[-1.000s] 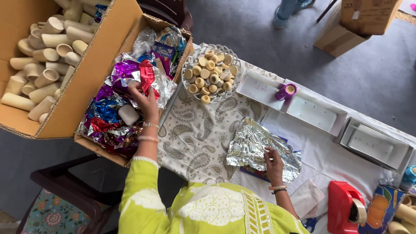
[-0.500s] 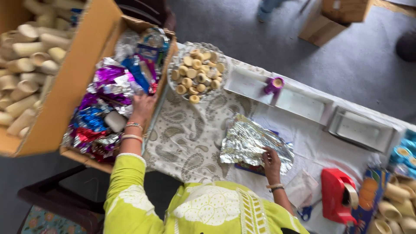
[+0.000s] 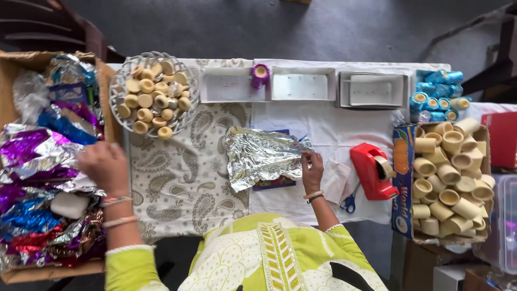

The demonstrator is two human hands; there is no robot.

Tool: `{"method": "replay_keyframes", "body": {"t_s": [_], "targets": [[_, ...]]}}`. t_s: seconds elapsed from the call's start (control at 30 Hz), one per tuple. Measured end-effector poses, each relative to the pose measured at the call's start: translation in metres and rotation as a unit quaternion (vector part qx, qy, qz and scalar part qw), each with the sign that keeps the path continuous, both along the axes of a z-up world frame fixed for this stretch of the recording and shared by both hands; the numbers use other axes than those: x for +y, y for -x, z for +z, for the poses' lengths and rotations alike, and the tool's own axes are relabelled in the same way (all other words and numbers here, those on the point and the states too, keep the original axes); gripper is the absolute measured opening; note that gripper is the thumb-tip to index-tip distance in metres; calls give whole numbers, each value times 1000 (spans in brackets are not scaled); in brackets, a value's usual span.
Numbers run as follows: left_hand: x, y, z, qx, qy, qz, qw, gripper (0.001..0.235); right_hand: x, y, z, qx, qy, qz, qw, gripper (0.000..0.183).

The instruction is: The person cuts a piece of blue metallic foil with scissors, then wraps a beige cone-shaped object with the foil. They secure the wrapped cone using a red tape dispenser and place the finished item on the table.

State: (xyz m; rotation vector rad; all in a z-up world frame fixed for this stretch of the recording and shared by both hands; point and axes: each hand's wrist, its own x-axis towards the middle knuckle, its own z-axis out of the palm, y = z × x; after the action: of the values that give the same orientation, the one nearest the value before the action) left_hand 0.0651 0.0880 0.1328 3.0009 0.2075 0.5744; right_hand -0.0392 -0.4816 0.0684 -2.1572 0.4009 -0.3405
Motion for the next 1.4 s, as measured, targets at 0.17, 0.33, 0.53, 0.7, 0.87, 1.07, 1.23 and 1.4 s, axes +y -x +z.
{"method": "replay_keyframes", "body": {"t_s": [0.17,0.33,0.53,0.7,0.87,1.07,1.23,1.4], "targets": [[-205,-2,-66,8,171,-289,942,6,-8,-39,23,-42,149,3,988,36],[-343,9,-80,158,150,-451,865,75,-37,-79,-7,-72,266,106,955,44],[-332,10,-117,263,56,-419,867,105,-62,-81,-80,124,-160,95,975,16],[-327,13,-107,257,32,-401,879,111,-39,-92,-48,111,-9,-16,994,18],[-324,15,-107,290,13,-381,878,115,-42,-98,-26,52,150,53,986,9],[-325,14,-110,289,10,-383,877,112,-64,-97,-31,136,220,87,962,5],[-327,15,-110,254,110,-363,890,93,-44,-79,-7,94,47,-23,994,32],[-325,23,-141,184,2,-397,899,68,9,1,-68,-51,289,212,932,39]]}}
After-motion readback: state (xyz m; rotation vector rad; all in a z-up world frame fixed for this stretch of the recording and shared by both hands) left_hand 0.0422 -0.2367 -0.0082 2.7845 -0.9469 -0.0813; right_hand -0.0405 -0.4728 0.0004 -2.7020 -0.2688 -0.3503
